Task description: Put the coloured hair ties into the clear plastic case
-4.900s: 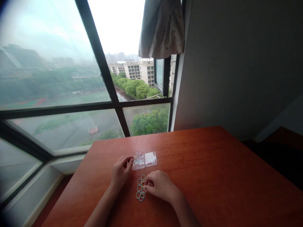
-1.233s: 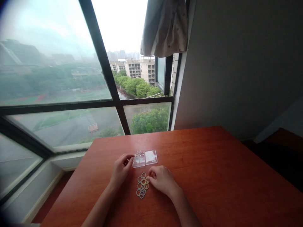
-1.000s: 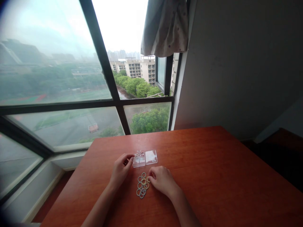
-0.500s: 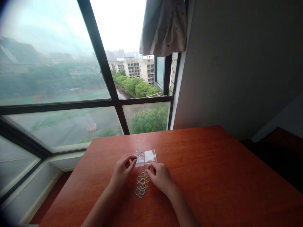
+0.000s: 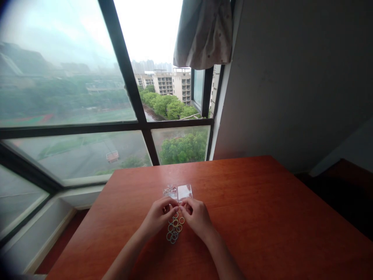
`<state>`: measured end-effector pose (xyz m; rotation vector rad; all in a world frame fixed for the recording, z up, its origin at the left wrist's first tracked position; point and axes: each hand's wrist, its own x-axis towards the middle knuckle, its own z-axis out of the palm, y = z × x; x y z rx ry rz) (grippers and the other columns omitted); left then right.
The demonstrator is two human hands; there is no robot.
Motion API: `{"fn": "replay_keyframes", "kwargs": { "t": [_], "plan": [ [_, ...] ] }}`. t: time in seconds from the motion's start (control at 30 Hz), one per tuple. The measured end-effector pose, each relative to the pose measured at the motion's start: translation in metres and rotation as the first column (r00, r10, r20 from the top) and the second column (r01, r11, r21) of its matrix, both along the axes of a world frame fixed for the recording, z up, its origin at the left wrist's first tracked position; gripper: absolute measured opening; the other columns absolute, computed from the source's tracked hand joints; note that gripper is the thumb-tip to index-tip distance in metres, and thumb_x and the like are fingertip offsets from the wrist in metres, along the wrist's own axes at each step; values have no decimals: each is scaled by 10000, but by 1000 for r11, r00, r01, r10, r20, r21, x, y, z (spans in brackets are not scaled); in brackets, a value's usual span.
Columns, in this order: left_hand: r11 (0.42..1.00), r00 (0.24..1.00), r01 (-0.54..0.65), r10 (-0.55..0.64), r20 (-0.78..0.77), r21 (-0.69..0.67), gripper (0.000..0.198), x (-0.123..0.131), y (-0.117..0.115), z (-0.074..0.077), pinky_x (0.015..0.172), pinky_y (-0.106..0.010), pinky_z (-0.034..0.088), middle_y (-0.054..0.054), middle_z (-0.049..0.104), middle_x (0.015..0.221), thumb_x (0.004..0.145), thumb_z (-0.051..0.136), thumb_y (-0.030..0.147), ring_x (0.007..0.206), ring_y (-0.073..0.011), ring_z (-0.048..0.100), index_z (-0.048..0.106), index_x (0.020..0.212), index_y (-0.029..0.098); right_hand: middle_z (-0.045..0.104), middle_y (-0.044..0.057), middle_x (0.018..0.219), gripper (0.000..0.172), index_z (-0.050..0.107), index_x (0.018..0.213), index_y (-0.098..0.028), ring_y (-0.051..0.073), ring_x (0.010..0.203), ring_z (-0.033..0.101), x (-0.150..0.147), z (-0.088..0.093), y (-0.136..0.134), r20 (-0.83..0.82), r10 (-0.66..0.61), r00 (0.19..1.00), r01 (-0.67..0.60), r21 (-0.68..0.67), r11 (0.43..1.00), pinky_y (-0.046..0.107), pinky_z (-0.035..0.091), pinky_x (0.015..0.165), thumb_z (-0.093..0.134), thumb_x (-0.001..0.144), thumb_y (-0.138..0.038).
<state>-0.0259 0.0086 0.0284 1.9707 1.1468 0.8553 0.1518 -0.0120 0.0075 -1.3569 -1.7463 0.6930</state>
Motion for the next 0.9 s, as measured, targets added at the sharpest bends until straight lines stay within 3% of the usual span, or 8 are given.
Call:
{"fn": "replay_keyframes", "kwargs": {
  "t": [0.2,0.33,0.5,0.63,0.9],
  "plan": [
    [999,999,-26,28,-38,36,146,-3,2,-1,576,-225,381,-5,599,673,824,566,258,607,-125,501,661,747,179,578,-12,595,145,664,803,-189,130,540,510,4,-2,1,39,-4,999,4,-3,1000,219,366,541,555,844,-276],
    [984,985,-144,153,-82,110,163,-20,12,-1,589,-234,382,-5,593,687,834,526,263,606,-129,498,637,748,181,575,-15,587,136,656,791,-190,135,542,518,13,-5,6,90,-52,995,55,-33,998,225,361,547,543,833,-253],
    [948,939,-260,293,-180,186,190,-40,21,-4,585,-249,366,-9,596,681,837,516,309,614,-148,500,632,746,189,621,-12,636,116,648,774,-197,137,586,557,13,-6,5,137,14,990,-2,-87,996,222,373,577,546,826,-215],
    [945,920,-269,309,-240,186,170,-42,21,-7,590,-250,366,-14,622,707,824,519,291,642,-160,531,641,755,195,658,-11,689,117,665,790,-207,138,634,583,10,-4,1,198,103,975,-78,-127,989,222,387,621,555,823,-187],
    [945,914,-275,314,-259,176,190,-41,21,-8,627,-257,387,-22,645,768,847,494,285,710,-169,568,661,825,196,693,-9,766,79,675,813,-222,141,700,610,11,2,-1,283,142,949,-90,-187,978,217,374,637,598,814,-239]
  ]
}}
